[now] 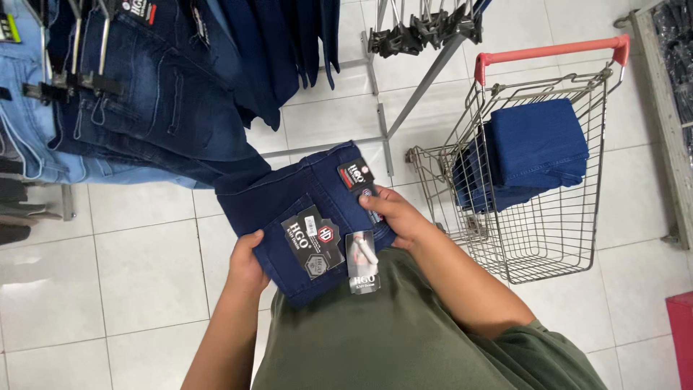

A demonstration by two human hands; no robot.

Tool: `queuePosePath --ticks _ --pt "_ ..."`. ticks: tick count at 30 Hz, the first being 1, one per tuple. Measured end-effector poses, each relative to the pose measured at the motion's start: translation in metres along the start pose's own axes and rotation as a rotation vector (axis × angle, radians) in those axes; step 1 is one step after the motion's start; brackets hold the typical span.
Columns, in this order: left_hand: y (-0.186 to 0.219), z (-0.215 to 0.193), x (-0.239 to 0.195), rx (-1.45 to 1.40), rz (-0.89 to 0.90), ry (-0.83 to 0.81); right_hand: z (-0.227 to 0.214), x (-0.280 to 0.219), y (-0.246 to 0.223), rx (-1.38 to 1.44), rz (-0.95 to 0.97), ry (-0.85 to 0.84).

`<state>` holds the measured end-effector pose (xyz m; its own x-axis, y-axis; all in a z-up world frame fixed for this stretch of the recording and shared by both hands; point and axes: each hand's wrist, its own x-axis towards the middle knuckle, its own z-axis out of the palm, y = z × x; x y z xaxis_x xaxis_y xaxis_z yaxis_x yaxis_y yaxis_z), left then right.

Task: The person takes folded jeans from a shopping cart, attaches them to clip hangers, and hangs them onto a metal clothing rack before smoothing the fabric of the pant legs.

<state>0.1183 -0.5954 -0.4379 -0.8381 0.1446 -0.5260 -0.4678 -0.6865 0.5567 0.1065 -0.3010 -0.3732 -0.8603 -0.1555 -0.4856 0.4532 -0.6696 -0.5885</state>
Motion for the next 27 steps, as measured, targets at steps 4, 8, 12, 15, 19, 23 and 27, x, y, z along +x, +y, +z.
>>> queuePosePath --ticks 4,8,12,15,19,23,27 --pt "0.004 0.016 -0.005 0.193 0.143 0.124 0.022 -0.007 -0.011 0.036 -0.032 -0.02" --pt "0.026 0.055 -0.042 0.803 0.394 0.083 0.056 -0.005 0.001 -0.077 -0.111 0.015" --pt "0.055 0.105 -0.091 1.278 0.781 -0.352 0.087 -0.001 0.023 -0.345 -0.143 -0.007" --pt "0.032 0.106 -0.083 1.492 0.912 -0.224 0.109 -0.007 0.027 -0.297 -0.039 -0.069" --pt "0.025 0.087 -0.06 1.307 1.072 -0.16 0.081 0.008 0.058 -0.202 -0.218 -0.235" --pt "0.031 0.066 -0.044 1.098 0.917 -0.316 0.067 0.015 0.033 -0.194 -0.173 -0.27" --pt "0.019 0.032 -0.019 0.896 0.897 -0.146 0.043 0.02 -0.02 -0.533 -0.299 -0.214"
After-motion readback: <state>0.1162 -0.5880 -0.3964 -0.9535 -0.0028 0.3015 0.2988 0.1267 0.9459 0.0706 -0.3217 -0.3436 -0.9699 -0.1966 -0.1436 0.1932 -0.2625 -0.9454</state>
